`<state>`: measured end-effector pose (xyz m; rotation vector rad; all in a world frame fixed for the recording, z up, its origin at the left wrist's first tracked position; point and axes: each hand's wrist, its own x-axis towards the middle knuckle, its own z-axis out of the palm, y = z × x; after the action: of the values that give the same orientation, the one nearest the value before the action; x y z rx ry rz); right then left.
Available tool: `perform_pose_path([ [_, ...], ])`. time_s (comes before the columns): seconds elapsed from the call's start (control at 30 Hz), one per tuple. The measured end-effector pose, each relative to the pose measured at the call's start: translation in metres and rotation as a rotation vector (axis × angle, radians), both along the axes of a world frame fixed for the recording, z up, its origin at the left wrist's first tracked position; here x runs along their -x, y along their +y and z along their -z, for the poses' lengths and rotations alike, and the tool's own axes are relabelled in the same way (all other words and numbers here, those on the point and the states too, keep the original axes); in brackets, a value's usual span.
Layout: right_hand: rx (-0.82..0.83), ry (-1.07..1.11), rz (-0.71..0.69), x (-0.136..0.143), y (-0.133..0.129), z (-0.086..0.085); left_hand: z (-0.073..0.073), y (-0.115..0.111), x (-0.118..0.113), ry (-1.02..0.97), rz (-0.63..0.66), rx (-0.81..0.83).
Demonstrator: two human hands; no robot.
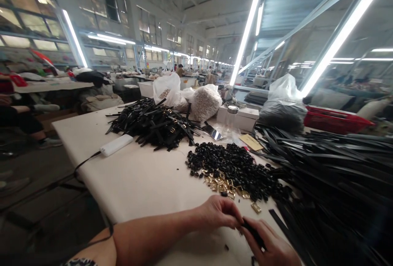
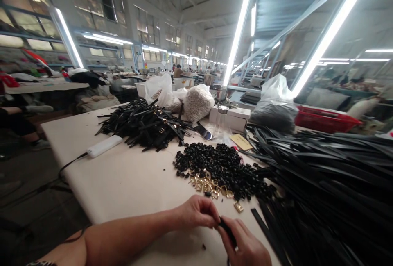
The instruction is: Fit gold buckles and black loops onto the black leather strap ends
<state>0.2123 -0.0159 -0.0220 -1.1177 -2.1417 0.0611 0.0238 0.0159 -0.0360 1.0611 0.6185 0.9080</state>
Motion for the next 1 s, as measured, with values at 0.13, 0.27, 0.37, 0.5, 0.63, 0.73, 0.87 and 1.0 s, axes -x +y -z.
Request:
perform_pose_path([
  [0.13,0.022,-0.012,-0.021,-0.004,0.001,-0.005,-0.009,0.005,0.004,0.030,0.043,-0.020],
  [0.27,0.043,0.001,0.034,-0.011,0.004,-0.009,-0.039,0.039,0.044,0.568,-0.144,-0.262],
  [0.37,0.025,0.008,0.083,-0.014,0.007,-0.008,-0.058,0.070,0.083,1.029,-0.355,-0.427],
  [0.5,0.015,-0.009,0.109,-0.014,0.008,-0.007,-0.057,0.090,0.107,1.264,-0.388,-0.517],
  [0.63,0.058,-0.025,0.129,-0.013,0.006,-0.006,-0.045,0.087,0.106,1.363,-0.371,-0.604],
  [0.73,0.106,-0.011,0.132,-0.012,0.005,-0.007,-0.045,0.083,0.105,1.361,-0.372,-0.635],
  [0.87,0.144,0.013,0.127,-0.008,0.004,-0.008,-0.054,0.074,0.093,1.275,-0.390,-0.627],
  [1.0,0.183,0.052,0.098,-0.003,0.001,-0.011,-0.056,0.048,0.058,0.956,-0.283,-0.475],
])
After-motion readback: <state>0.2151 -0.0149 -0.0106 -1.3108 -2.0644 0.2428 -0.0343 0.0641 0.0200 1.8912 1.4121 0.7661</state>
